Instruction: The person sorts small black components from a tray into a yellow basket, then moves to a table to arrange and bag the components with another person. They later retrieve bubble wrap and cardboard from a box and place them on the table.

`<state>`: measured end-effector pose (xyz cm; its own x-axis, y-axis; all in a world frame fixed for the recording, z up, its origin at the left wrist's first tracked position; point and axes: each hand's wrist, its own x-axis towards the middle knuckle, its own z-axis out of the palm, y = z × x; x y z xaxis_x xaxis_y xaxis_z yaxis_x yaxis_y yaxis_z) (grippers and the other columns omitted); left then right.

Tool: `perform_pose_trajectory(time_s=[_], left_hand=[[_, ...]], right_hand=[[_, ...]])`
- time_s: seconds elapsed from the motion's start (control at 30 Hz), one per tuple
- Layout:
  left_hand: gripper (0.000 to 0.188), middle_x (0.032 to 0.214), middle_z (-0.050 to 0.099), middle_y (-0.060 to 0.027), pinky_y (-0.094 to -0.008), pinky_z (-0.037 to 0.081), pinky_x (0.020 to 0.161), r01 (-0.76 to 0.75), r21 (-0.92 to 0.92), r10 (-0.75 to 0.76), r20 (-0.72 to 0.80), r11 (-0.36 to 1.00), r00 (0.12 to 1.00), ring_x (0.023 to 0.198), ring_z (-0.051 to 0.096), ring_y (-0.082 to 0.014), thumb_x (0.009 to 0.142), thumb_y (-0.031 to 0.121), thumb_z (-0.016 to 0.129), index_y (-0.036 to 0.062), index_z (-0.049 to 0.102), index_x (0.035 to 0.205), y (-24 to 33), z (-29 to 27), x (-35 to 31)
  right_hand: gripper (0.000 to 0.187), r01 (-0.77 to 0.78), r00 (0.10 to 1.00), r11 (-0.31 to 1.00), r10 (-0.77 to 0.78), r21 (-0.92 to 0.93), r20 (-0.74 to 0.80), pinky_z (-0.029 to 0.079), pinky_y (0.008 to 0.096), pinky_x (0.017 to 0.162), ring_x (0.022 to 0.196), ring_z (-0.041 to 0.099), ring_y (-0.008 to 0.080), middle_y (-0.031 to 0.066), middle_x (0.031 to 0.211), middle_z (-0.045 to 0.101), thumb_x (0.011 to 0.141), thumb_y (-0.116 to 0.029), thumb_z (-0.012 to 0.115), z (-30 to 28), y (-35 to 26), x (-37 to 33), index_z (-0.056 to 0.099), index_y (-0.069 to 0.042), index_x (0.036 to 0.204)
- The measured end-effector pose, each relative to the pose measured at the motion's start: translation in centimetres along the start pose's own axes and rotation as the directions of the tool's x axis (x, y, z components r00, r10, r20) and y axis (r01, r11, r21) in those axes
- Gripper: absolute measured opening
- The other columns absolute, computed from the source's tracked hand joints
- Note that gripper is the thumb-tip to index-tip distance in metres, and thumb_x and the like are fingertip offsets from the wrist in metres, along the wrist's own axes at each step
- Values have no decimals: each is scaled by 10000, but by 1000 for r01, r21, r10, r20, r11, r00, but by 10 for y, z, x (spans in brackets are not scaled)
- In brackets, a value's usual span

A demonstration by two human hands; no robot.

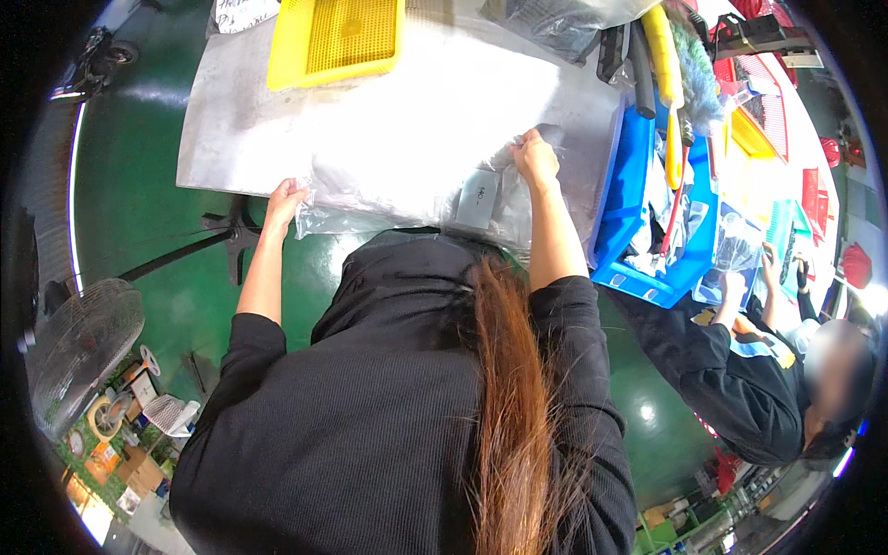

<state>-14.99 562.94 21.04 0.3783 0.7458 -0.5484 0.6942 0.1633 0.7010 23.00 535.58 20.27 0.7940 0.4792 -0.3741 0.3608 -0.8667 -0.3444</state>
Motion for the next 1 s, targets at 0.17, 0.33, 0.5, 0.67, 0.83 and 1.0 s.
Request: perform_pose_trajectory(time_s=[0.17, 0.33, 0.5, 0.67, 0.83, 1.0], left_hand=[[228, 946, 622, -57, -251, 450, 725, -188, -61, 185, -58, 980, 981, 846, 573, -119, 796, 77, 605, -3, 548, 1002, -33, 10, 40], [184, 966, 616, -53, -248, 481, 662, -194, -278, 212, 35, 941, 977, 807, 585, -115, 812, -14, 566, 26, 535, 989, 0, 56, 38], [107, 934, 629, -69, -234, 486, 653, -253, -445, 365, 185, 859, 913, 785, 592, -107, 811, -34, 537, 26, 500, 893, 45, 134, 19], [132, 966, 613, -57, -235, 471, 678, -257, -320, 360, 322, 912, 875, 800, 586, -109, 831, -22, 514, 18, 529, 956, 47, 160, 7], [171, 887, 611, -50, -239, 452, 665, -324, -219, 381, 313, 920, 870, 780, 571, -91, 814, 1, 522, 17, 539, 983, 33, 167, 6], [242, 860, 634, -96, -254, 442, 672, -240, -272, 309, 250, 932, 918, 777, 569, -106, 843, 155, 523, 17, 562, 1037, 48, 165, -10]], right_hand=[[307, 135, 981, 975, -156, 174, 114, 470, 362, 721, 818, 615, 272, 152, 845, 641, 713, -280, 682, -36, 11, -22, 621, -36, 888], [227, 125, 920, 906, -259, 405, 295, 411, 261, 577, 635, 493, 115, 34, 693, 528, 787, -190, 639, -153, 6, -91, 538, 1, 856], [437, -115, 967, 832, -31, 543, 252, 380, 182, 531, 661, 462, 30, -38, 847, 528, 742, -58, 683, -238, 6, -133, 523, -41, 1148], [177, 236, 916, 918, -319, 318, 241, 300, 212, 453, 518, 375, 35, -46, 593, 401, 780, -192, 620, -263, -56, -110, 516, -49, 788], [265, 337, 905, 939, -343, 66, 254, 425, 291, 597, 640, 526, 146, 50, 623, 508, 803, -299, 572, -161, -115, -23, 608, -39, 840], [498, 179, 911, 960, -79, -215, 405, 429, 372, 894, 1039, 548, 311, 179, 1114, 573, 712, -391, 617, -30, -140, 63, 587, -26, 1049]])
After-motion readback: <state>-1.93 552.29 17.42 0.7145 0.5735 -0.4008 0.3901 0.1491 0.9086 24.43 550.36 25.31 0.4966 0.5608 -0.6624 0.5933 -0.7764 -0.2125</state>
